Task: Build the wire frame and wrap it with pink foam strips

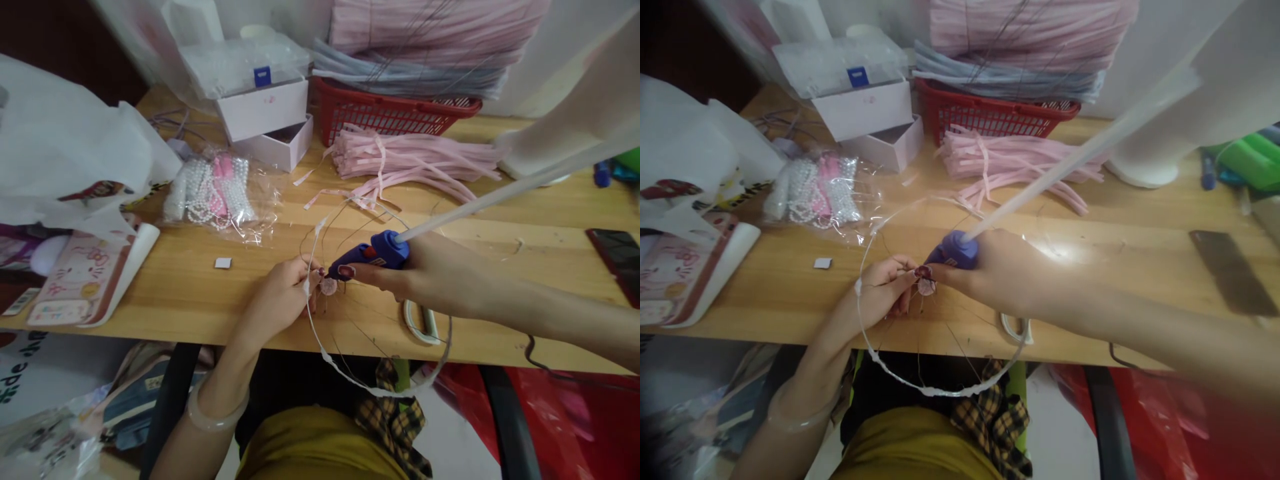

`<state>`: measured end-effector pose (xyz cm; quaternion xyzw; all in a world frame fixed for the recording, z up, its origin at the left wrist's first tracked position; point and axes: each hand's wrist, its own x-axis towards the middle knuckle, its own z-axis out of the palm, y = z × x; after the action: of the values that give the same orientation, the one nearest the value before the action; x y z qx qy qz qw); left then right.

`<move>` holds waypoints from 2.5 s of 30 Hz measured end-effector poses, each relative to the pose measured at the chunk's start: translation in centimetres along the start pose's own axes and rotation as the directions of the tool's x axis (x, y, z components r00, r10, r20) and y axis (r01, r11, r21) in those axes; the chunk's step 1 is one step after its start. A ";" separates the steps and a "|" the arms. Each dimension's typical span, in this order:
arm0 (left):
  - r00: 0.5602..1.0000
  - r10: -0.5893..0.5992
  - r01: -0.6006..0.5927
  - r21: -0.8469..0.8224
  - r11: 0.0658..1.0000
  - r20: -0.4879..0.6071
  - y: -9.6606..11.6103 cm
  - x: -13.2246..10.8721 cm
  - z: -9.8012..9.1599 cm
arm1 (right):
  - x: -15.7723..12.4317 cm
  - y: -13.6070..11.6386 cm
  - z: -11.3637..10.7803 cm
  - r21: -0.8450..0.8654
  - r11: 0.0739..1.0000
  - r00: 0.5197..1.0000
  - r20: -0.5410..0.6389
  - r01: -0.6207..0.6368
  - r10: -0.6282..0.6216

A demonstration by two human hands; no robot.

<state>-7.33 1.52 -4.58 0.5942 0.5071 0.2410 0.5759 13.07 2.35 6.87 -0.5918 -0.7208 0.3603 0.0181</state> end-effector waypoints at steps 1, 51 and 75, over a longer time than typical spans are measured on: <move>1.000 -0.008 0.008 -0.008 1.000 0.005 0.1 0.0 0.0 | 0.0 -0.1 0.0 0.002 1.000 1.000 0.002 -0.006 0.006; 0.999 -0.014 0.020 0.130 0.991 -0.043 -0.5 0.2 0.1 | 0.0 0.1 0.4 0.010 1.000 1.000 -0.011 -0.029 0.029; 0.999 -0.012 0.015 0.096 0.995 -0.036 0.0 0.1 0.0 | 0.1 0.1 0.4 -0.006 1.000 1.000 0.003 -0.030 0.030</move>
<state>-7.31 1.58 -4.58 0.6136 0.5321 0.2229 0.5391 12.91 2.28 6.50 -0.6021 -0.7131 0.3590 0.0097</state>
